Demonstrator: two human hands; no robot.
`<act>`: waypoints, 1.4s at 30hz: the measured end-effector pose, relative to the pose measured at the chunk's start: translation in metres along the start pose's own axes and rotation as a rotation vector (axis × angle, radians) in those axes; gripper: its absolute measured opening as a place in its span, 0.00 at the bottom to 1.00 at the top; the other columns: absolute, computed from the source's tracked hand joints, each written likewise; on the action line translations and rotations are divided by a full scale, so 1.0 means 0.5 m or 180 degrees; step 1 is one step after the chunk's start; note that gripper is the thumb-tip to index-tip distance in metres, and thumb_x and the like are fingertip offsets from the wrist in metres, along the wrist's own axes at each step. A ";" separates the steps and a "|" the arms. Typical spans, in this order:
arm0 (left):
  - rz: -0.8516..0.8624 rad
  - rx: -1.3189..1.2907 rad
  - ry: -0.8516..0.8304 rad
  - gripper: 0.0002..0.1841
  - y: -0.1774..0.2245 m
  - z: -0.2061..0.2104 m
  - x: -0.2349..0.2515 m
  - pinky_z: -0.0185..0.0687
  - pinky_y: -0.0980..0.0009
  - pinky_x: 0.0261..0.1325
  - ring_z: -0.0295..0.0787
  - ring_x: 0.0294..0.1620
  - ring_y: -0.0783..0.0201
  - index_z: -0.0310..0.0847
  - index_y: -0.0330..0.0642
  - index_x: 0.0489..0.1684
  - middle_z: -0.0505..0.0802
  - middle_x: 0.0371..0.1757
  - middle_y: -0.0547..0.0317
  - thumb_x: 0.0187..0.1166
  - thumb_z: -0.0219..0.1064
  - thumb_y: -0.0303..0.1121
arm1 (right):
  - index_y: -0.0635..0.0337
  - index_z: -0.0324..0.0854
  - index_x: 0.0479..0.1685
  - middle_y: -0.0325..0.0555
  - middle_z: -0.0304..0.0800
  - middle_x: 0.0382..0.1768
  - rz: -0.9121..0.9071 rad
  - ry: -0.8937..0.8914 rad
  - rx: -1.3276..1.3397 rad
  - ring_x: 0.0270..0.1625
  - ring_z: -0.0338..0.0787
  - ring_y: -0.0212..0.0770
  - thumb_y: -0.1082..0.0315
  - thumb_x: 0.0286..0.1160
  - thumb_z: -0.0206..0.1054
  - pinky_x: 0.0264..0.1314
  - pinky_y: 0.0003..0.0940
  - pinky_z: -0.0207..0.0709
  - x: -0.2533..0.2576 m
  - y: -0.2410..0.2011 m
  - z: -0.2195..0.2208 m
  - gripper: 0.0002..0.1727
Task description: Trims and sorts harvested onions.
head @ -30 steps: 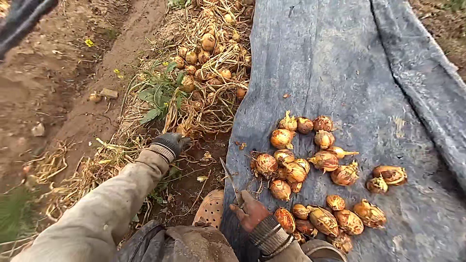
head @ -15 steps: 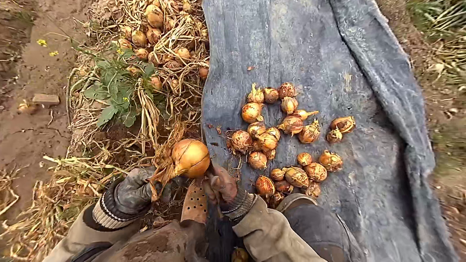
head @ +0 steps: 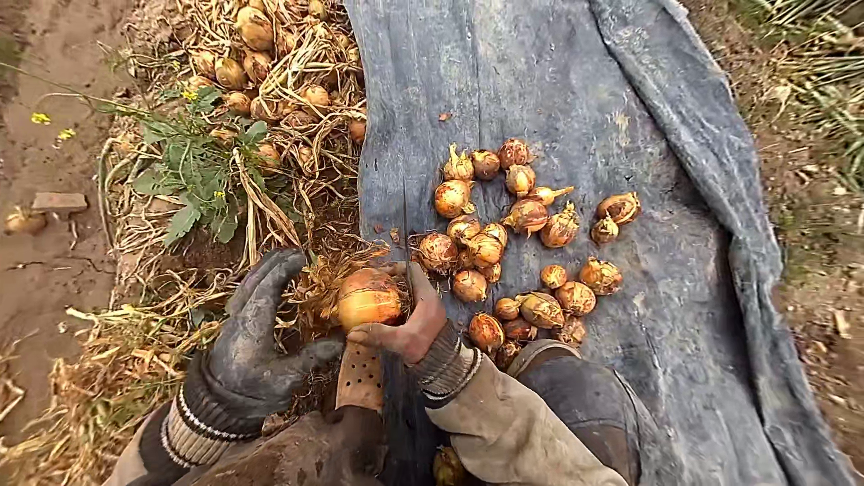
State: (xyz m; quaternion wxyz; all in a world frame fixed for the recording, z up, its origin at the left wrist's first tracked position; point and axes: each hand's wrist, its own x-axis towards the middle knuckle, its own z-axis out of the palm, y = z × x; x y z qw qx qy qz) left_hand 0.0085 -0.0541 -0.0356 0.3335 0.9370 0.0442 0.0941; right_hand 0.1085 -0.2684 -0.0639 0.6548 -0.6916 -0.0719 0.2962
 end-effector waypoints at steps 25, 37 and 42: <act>-0.1064 0.0084 0.0385 0.25 -0.050 0.040 0.086 0.86 0.50 0.43 0.91 0.35 0.61 0.91 0.41 0.37 0.94 0.34 0.53 0.71 0.73 0.58 | 0.49 0.80 0.22 0.35 0.71 0.12 -0.0112 0.0316 -0.0261 0.12 0.69 0.32 0.24 0.81 0.43 0.14 0.34 0.66 -0.008 0.041 -0.026 0.40; 0.0053 0.1163 -0.1912 0.18 -0.031 0.101 0.264 0.84 0.42 0.59 0.93 0.55 0.52 0.90 0.55 0.55 0.95 0.52 0.55 0.90 0.56 0.51 | 0.52 0.73 0.26 0.33 0.68 0.10 0.1206 0.0395 0.1330 0.06 0.65 0.28 0.27 0.85 0.31 0.06 0.26 0.65 0.027 0.048 -0.046 0.41; -0.0426 0.1887 -0.1729 0.24 -0.142 0.040 0.290 0.81 0.34 0.61 0.90 0.60 0.42 0.88 0.50 0.59 0.93 0.58 0.47 0.80 0.67 0.58 | 0.44 0.73 0.29 0.32 0.72 0.14 -0.0247 0.1397 0.1655 0.09 0.72 0.31 0.26 0.84 0.27 0.09 0.29 0.73 0.040 -0.003 -0.191 0.39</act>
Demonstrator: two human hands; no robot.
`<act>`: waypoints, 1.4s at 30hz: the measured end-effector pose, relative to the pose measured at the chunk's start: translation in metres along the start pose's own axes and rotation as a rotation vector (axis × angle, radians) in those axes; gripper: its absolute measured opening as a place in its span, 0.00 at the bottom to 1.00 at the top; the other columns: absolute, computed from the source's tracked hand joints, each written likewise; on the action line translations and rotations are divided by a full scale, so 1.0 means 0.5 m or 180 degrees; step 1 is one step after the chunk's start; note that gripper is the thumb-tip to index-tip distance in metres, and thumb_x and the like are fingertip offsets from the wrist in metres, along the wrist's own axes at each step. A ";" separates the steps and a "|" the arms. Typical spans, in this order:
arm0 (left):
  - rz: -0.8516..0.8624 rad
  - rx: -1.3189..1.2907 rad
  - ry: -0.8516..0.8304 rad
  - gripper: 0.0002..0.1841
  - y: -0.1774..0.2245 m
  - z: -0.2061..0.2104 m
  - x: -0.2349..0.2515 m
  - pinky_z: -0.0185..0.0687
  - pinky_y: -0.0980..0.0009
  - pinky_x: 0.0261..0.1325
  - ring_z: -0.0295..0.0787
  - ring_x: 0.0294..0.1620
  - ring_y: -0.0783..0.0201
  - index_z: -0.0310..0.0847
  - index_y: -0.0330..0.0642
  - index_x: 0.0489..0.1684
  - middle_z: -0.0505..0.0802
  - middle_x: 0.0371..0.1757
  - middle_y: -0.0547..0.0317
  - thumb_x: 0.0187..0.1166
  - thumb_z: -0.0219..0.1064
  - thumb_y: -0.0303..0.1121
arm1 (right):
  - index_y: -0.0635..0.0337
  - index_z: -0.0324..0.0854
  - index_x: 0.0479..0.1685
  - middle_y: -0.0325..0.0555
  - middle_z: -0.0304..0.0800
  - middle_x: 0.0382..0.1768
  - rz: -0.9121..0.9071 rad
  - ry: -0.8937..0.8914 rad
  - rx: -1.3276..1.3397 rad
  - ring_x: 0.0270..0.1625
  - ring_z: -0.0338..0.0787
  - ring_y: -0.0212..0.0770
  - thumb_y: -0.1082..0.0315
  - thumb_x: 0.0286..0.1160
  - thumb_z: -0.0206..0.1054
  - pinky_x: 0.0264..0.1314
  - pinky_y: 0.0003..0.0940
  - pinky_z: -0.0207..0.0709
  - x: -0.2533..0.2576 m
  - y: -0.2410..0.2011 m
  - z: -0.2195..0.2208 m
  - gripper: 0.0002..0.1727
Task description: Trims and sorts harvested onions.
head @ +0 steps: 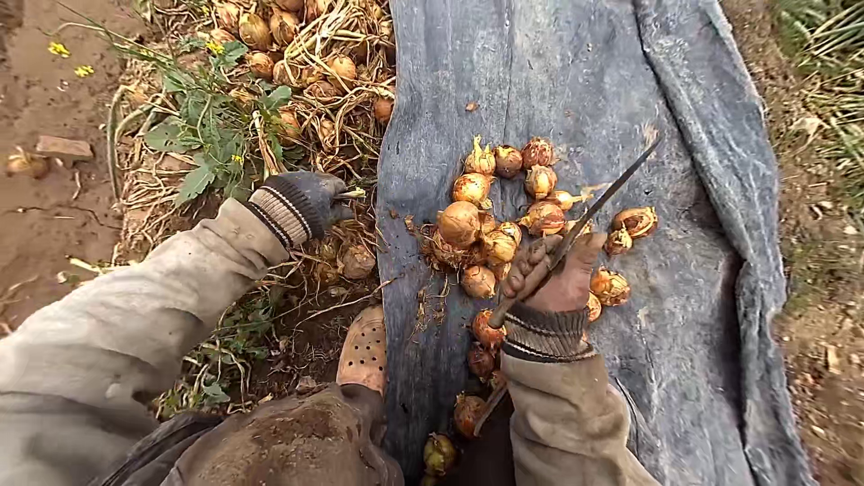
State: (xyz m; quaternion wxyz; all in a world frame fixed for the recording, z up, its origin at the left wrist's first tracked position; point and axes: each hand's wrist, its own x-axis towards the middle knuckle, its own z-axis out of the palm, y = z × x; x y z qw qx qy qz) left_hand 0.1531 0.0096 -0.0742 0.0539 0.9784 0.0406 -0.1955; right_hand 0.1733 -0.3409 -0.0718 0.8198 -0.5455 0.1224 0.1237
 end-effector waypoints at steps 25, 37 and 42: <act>0.0636 -0.3626 0.0687 0.09 0.002 0.187 -0.233 0.76 0.66 0.78 0.85 0.69 0.67 0.93 0.38 0.44 0.94 0.60 0.59 0.69 0.78 0.30 | 0.64 0.77 0.67 0.51 0.86 0.34 0.0898 -0.2266 -0.2530 0.29 0.84 0.43 0.29 0.72 0.64 0.36 0.47 0.82 -0.089 0.159 0.096 0.44; 0.1413 -0.2614 0.1881 0.17 0.034 0.147 -0.233 0.85 0.72 0.54 0.89 0.42 0.73 0.90 0.47 0.24 0.93 0.31 0.66 0.74 0.75 0.50 | 0.54 0.78 0.23 0.37 0.70 0.14 0.0636 -0.1629 -0.1946 0.14 0.69 0.34 0.29 0.85 0.42 0.18 0.36 0.66 -0.115 0.172 0.104 0.40; 0.0159 -0.1349 0.1845 0.18 -0.007 0.152 -0.242 0.86 0.45 0.54 0.92 0.46 0.50 0.91 0.38 0.29 0.94 0.37 0.48 0.77 0.70 0.46 | 0.57 0.84 0.43 0.43 0.83 0.25 -0.0154 -0.2136 -0.2708 0.29 0.84 0.39 0.34 0.84 0.51 0.33 0.46 0.81 -0.123 0.127 0.123 0.33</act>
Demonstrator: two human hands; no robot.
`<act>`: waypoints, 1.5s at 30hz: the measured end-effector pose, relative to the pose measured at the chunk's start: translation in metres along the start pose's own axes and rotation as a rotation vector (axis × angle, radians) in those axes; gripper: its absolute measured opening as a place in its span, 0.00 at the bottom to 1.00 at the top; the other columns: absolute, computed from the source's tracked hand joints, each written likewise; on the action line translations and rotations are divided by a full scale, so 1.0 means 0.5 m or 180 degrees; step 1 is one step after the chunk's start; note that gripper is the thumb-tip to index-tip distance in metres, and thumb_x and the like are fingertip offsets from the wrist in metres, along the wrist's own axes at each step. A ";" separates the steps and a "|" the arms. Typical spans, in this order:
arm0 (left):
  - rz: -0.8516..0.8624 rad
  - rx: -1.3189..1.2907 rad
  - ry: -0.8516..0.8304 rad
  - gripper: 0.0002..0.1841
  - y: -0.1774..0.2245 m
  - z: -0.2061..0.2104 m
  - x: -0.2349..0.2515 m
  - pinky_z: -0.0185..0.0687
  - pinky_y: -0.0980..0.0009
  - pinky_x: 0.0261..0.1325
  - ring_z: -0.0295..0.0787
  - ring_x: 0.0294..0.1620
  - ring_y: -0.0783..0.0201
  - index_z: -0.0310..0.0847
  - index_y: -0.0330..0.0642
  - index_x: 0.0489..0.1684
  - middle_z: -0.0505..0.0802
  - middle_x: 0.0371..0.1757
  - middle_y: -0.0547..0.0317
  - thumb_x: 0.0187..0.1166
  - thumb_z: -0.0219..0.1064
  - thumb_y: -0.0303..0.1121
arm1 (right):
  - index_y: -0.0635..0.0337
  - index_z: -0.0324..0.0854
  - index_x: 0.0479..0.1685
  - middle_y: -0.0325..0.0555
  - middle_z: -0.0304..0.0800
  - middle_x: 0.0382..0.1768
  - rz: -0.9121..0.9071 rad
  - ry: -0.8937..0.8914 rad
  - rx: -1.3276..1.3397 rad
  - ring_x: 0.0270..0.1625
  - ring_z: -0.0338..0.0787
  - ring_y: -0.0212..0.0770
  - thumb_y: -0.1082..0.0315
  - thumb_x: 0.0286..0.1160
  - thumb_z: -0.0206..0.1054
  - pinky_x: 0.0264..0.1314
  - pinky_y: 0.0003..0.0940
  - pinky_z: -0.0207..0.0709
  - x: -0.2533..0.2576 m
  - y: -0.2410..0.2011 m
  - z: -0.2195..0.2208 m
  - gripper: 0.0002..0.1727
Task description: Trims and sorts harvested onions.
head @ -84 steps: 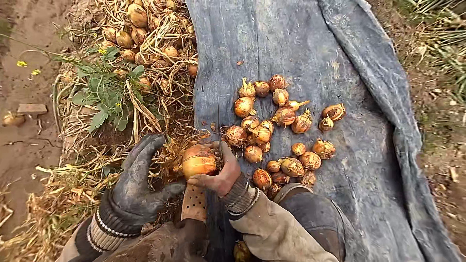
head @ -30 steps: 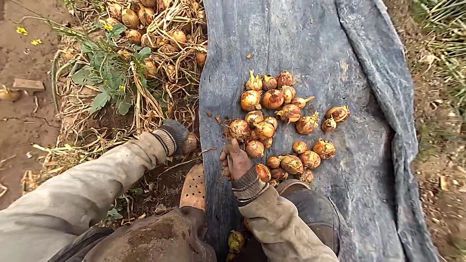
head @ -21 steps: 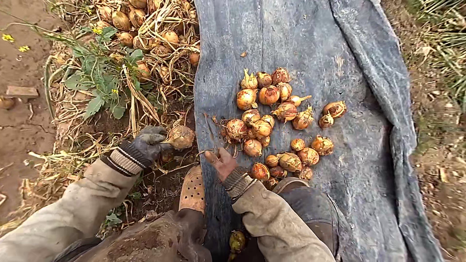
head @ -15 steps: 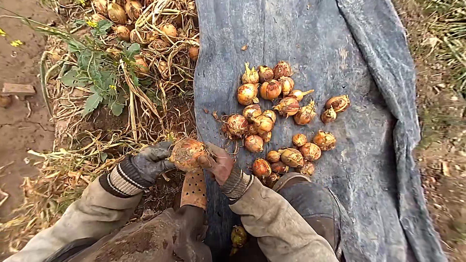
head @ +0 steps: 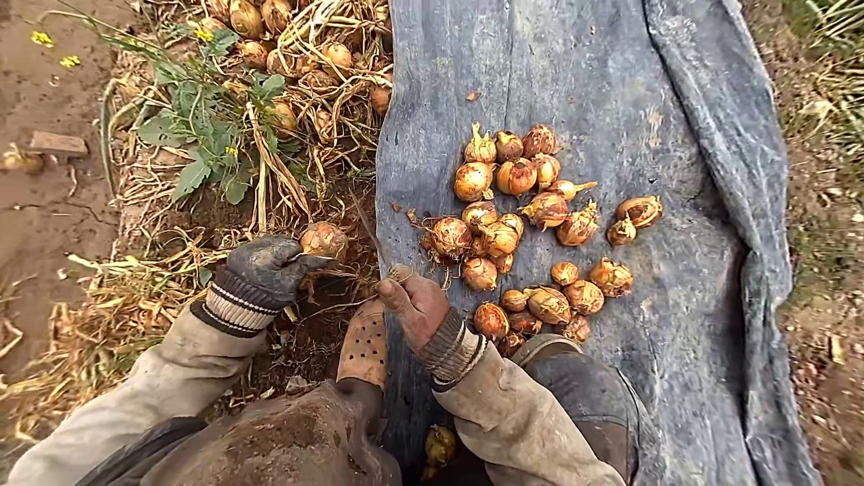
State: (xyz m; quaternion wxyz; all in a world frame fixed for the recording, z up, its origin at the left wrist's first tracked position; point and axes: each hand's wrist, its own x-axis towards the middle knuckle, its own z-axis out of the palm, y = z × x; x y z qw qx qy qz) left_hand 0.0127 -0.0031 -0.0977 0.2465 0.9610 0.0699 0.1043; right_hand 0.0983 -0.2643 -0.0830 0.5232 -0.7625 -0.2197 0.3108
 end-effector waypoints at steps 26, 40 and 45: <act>-0.1291 -0.1383 -0.1307 0.12 0.151 -0.016 0.075 0.86 0.62 0.47 0.89 0.37 0.66 0.88 0.40 0.50 0.92 0.38 0.56 0.85 0.65 0.40 | 0.68 0.81 0.64 0.66 0.89 0.51 0.1332 -0.0997 -0.0073 0.55 0.89 0.61 0.39 0.91 0.47 0.62 0.66 0.77 0.041 0.079 0.034 0.37; -0.0363 0.0061 -0.1573 0.19 0.113 0.046 0.227 0.82 0.40 0.53 0.92 0.46 0.52 0.91 0.52 0.48 0.95 0.43 0.53 0.90 0.57 0.51 | 0.52 0.79 0.26 0.35 0.72 0.13 0.0417 0.1264 0.1217 0.08 0.66 0.31 0.18 0.75 0.39 0.08 0.30 0.65 -0.009 0.029 -0.052 0.45; -0.1122 0.0325 -0.1527 0.24 -0.069 0.057 0.187 0.76 0.28 0.64 0.90 0.59 0.39 0.88 0.46 0.60 0.93 0.56 0.41 0.85 0.62 0.56 | 0.45 0.75 0.29 0.29 0.71 0.13 -0.0205 0.2092 0.1567 0.08 0.69 0.29 0.31 0.87 0.41 0.09 0.27 0.72 -0.027 0.006 -0.164 0.32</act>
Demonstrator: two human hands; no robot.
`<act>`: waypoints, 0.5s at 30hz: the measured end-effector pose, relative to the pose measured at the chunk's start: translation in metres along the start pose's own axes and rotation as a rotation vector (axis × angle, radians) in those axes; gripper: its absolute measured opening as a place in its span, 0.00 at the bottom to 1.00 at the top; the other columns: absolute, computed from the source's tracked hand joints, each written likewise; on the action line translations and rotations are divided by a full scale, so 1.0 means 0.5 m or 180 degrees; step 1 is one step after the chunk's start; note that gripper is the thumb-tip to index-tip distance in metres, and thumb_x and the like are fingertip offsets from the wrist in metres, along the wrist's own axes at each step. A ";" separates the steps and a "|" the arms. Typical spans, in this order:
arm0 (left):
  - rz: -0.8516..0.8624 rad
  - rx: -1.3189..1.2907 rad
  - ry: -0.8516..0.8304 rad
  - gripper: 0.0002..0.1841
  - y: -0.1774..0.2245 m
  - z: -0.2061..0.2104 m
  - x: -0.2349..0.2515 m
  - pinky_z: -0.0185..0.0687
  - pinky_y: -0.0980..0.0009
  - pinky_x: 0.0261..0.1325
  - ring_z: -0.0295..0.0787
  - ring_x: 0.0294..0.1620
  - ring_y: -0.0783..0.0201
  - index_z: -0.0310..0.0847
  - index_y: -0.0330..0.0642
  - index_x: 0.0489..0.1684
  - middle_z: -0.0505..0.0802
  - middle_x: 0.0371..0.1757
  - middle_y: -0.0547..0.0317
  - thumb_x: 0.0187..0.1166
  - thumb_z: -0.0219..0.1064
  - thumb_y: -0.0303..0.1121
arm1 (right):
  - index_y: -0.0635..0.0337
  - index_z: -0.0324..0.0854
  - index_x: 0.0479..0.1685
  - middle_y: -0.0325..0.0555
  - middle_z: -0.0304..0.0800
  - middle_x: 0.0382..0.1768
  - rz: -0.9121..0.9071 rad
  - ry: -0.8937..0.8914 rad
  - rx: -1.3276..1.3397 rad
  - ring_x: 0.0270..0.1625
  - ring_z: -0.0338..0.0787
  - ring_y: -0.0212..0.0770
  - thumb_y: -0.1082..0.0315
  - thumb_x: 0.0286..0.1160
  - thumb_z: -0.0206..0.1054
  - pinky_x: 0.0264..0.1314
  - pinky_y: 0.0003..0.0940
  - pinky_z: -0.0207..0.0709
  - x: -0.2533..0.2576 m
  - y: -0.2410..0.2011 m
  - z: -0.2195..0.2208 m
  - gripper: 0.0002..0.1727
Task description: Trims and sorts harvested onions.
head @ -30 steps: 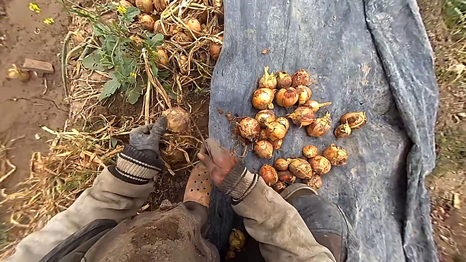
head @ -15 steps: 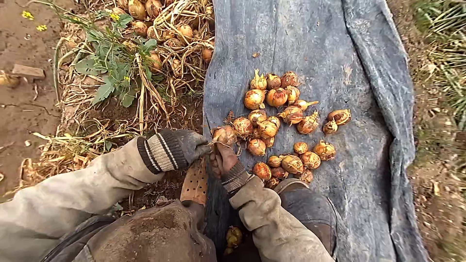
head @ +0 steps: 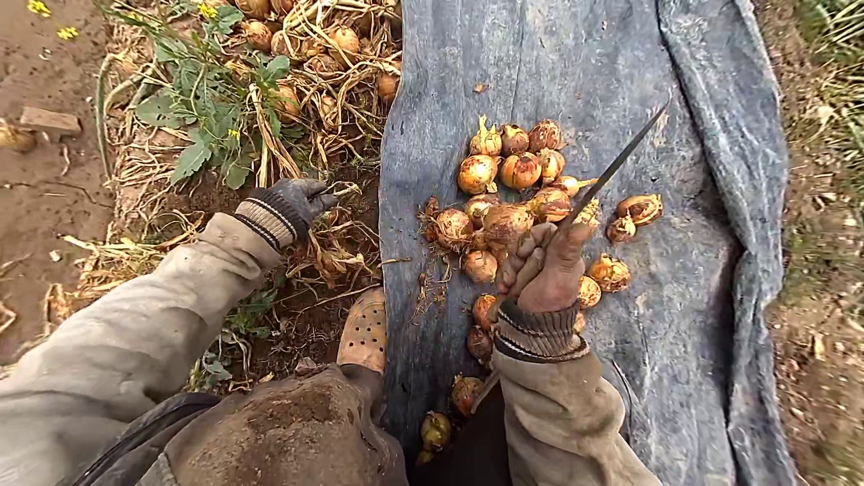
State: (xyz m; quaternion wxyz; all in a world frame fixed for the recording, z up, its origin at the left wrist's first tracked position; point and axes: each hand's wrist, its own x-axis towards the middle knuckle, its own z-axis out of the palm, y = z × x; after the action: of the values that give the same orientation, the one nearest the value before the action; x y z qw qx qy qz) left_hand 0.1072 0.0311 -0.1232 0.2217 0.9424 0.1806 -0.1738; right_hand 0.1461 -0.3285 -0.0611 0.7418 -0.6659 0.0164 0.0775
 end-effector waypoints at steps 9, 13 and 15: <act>-0.1396 0.0709 -0.0138 0.38 -0.134 0.098 -0.026 0.77 0.25 0.62 0.84 0.67 0.31 0.78 0.44 0.73 0.84 0.71 0.34 0.60 0.83 0.49 | 0.53 0.81 0.40 0.41 0.74 0.17 0.0999 -0.1227 -0.1530 0.12 0.73 0.39 0.22 0.80 0.35 0.15 0.42 0.74 -0.059 0.099 0.064 0.44; -0.1264 0.0678 -0.0121 0.23 -0.135 0.089 -0.044 0.77 0.26 0.63 0.86 0.67 0.34 0.85 0.49 0.67 0.90 0.65 0.39 0.73 0.74 0.43 | 0.55 0.83 0.42 0.44 0.79 0.23 0.1089 -0.1768 -0.1965 0.24 0.79 0.44 0.31 0.86 0.39 0.30 0.51 0.76 -0.069 0.120 0.090 0.39; -0.1106 0.0633 0.0024 0.20 -0.146 0.087 -0.054 0.76 0.29 0.69 0.85 0.70 0.37 0.87 0.50 0.67 0.90 0.66 0.42 0.79 0.70 0.44 | 0.56 0.84 0.44 0.46 0.82 0.26 0.1141 -0.1845 -0.2095 0.28 0.82 0.47 0.31 0.87 0.40 0.35 0.55 0.77 -0.069 0.127 0.093 0.38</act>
State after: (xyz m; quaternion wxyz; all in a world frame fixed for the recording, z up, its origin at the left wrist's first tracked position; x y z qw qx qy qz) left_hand 0.0426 0.0641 -0.1748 0.0935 0.9150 0.3233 -0.2228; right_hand 0.0999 -0.2793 -0.1141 0.4403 -0.8032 -0.1021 0.3881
